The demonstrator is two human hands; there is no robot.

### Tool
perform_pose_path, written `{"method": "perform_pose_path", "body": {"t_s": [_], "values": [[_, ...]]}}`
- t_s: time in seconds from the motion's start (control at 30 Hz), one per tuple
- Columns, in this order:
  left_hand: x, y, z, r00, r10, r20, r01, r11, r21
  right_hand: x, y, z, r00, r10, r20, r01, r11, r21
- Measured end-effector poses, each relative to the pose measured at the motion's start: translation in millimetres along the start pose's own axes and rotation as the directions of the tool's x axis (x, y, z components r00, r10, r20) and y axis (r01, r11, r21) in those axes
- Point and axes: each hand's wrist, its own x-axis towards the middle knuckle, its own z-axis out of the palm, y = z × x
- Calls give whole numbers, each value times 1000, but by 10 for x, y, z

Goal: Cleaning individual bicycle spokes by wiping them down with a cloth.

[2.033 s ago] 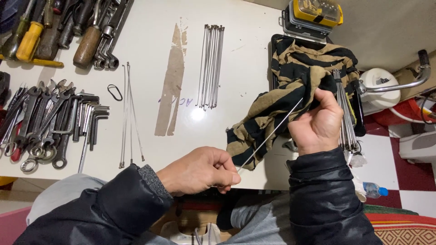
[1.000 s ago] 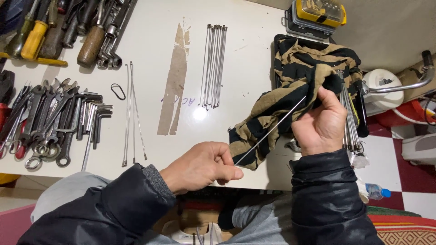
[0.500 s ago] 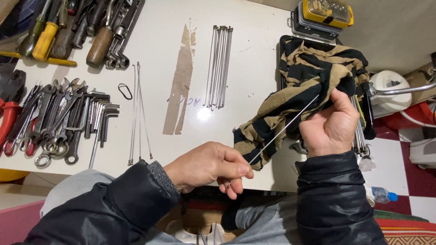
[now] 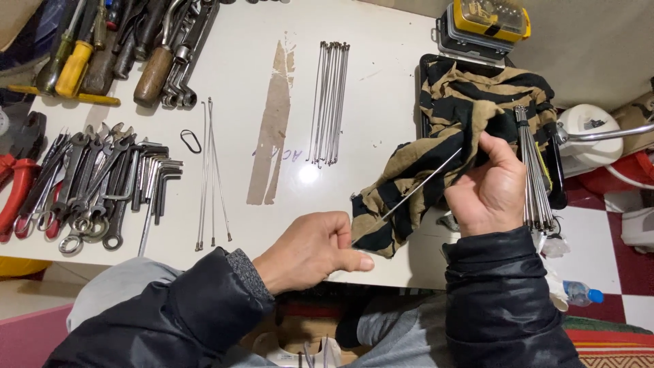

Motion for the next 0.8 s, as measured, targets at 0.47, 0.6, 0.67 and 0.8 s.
{"method": "perform_pose_path", "body": {"t_s": [0.47, 0.6, 0.67, 0.8], "values": [[-128, 145, -84, 947, 13, 322, 93, 946, -312, -36, -4, 23, 1000, 10, -1, -10, 1000, 22], [-88, 83, -47, 969, -38, 246, 98, 967, -235, -115, -8, 98, 1000, 29, 0, -29, 1000, 4], [-75, 84, -52, 976, -52, 210, 91, 979, -182, -20, 7, 13, 1000, 29, 1, -29, 1000, 4], [-70, 45, -26, 994, -79, 77, 87, 989, -119, 50, 47, -63, 1000, 12, 19, -12, 1000, 4]]}}
